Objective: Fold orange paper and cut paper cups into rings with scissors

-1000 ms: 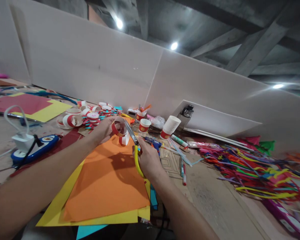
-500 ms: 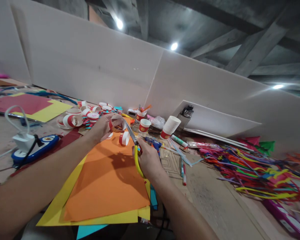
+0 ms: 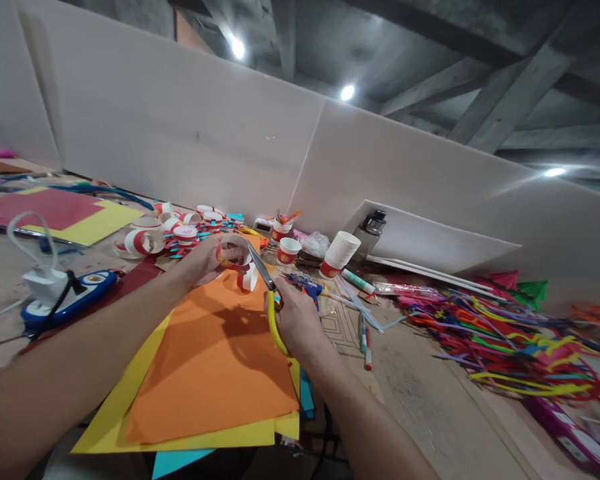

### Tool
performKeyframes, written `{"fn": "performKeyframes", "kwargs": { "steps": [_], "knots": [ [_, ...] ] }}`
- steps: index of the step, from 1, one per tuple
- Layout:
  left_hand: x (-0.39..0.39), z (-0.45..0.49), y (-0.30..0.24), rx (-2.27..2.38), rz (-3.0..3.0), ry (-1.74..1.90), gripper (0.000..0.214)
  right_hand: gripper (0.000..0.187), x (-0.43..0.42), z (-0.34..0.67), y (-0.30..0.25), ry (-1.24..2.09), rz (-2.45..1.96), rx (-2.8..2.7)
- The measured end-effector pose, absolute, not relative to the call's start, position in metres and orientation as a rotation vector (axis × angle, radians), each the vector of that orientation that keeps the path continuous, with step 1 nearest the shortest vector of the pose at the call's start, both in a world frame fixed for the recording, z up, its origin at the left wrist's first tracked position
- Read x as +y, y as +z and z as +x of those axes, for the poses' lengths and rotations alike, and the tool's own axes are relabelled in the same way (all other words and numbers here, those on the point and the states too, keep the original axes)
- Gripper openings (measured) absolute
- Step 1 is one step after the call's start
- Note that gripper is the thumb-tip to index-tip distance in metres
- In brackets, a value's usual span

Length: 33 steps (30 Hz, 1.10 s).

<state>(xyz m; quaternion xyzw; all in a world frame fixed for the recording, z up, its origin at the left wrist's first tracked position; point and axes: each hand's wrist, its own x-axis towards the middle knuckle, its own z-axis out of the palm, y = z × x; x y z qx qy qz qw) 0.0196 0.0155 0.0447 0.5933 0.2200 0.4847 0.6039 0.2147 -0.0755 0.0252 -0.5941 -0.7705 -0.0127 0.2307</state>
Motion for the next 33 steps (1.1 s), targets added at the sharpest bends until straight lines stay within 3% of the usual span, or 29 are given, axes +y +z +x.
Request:
{"fn": "performKeyframes", "kwargs": {
  "steps": [9,15,26,33],
  "knots": [
    [0.025,0.019,0.039,0.539,1.327,1.26,0.024,0.017,-0.076,0.215,0.026,0.029,-1.624,-2.108],
    [0.018,0.024,0.037,0.512,1.361,1.165,0.026,0.025,-0.075,0.215,0.025,0.014,-1.651,-2.093],
    [0.016,0.019,0.045,0.566,1.359,1.055,0.03,0.018,-0.074,0.215,0.025,0.055,-1.604,-2.109],
    [0.015,0.02,0.05,0.624,1.286,1.239,0.029,0.022,-0.074,0.215,0.025,0.107,-1.589,-2.081]
  ]
}}
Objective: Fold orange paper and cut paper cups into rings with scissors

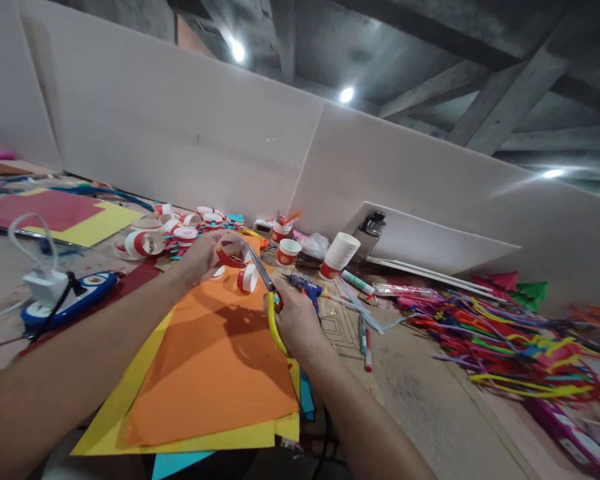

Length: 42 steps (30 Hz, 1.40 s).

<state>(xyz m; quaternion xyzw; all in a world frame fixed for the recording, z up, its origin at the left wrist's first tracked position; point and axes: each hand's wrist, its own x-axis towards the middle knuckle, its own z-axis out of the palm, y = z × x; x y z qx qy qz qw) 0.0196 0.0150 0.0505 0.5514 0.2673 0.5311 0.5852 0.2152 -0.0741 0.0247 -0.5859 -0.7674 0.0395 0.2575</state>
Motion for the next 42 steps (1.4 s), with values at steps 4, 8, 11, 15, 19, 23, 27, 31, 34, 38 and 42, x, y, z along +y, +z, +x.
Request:
{"fn": "performKeyframes", "kwargs": {
  "steps": [4,8,11,15,19,23,27,31,34,38,42],
  "knots": [
    [0.015,0.022,0.047,0.556,1.343,1.202,0.025,0.022,-0.075,0.215,0.024,0.076,-1.595,-2.091],
    [0.018,0.022,0.041,0.556,1.331,1.173,0.022,0.022,-0.075,0.216,0.024,0.065,-1.615,-2.103],
    [0.021,0.021,0.039,0.539,1.366,1.168,0.022,0.021,-0.075,0.215,0.025,0.064,-1.631,-2.113],
    [0.021,0.02,0.039,0.522,1.359,1.156,0.026,0.022,-0.075,0.213,0.027,0.114,-1.655,-2.086],
    [0.021,0.02,0.039,0.552,1.309,1.111,0.028,0.021,-0.076,0.212,0.027,0.135,-1.624,-2.078],
    [0.024,0.019,0.038,0.521,1.28,1.079,0.029,0.022,-0.075,0.213,0.025,0.107,-1.598,-2.078],
    [0.025,0.018,0.037,0.503,1.272,1.036,0.034,0.022,-0.076,0.213,0.025,0.076,-1.623,-2.079],
    [0.026,0.019,0.036,0.545,1.206,1.03,0.032,0.023,-0.077,0.212,0.026,0.069,-1.623,-2.086],
    [0.027,0.02,0.034,0.544,1.194,1.033,0.031,0.022,-0.078,0.212,0.026,0.078,-1.619,-2.072],
    [0.027,0.02,0.032,0.516,1.231,1.07,0.029,0.018,-0.075,0.214,0.024,0.149,-1.577,-2.013],
    [0.024,0.023,0.033,0.521,1.286,1.206,0.024,0.015,-0.07,0.214,0.019,0.33,-1.429,-1.802]
  ]
}}
